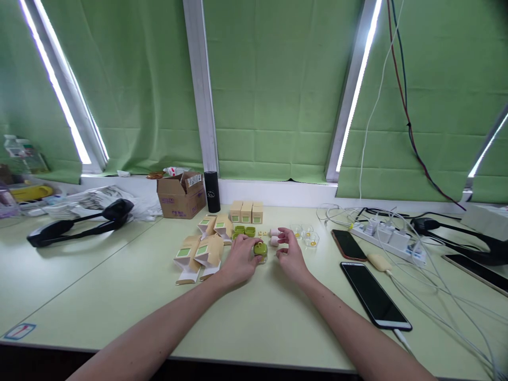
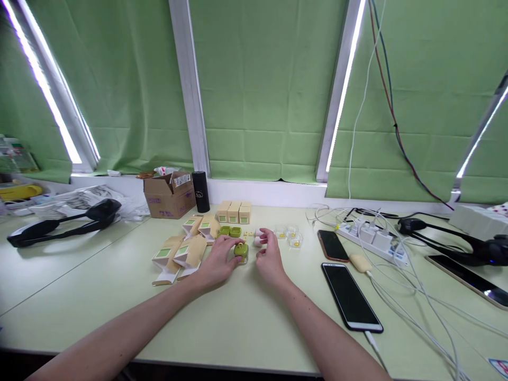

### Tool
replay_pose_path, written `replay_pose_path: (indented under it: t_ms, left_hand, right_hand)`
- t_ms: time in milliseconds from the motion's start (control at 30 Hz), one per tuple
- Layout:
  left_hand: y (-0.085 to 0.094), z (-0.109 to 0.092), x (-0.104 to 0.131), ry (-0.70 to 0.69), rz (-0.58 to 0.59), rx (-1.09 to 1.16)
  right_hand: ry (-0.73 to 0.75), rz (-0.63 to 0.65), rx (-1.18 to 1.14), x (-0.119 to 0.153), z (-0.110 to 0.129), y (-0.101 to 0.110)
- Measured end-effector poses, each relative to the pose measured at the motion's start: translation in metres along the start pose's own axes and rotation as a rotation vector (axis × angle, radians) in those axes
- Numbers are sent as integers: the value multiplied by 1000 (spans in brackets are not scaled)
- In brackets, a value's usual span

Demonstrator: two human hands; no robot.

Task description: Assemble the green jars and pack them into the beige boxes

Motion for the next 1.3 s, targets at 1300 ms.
replay_pose_path:
  t_ms: [1300]
  left_hand:
    - [94,32,-8,283,367,-1060]
  right_hand:
    - [179,-39,202,14,38,0]
Point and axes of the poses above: each hand's wrist, its own x-axis away from the middle knuckle, its own y-axis out of the back of the hand, z = x × y, the point moved 7 cm from there along -x, towards the middle knuckle, and after that the axes turned 5 degrees about -y, right-handed, at the moved point
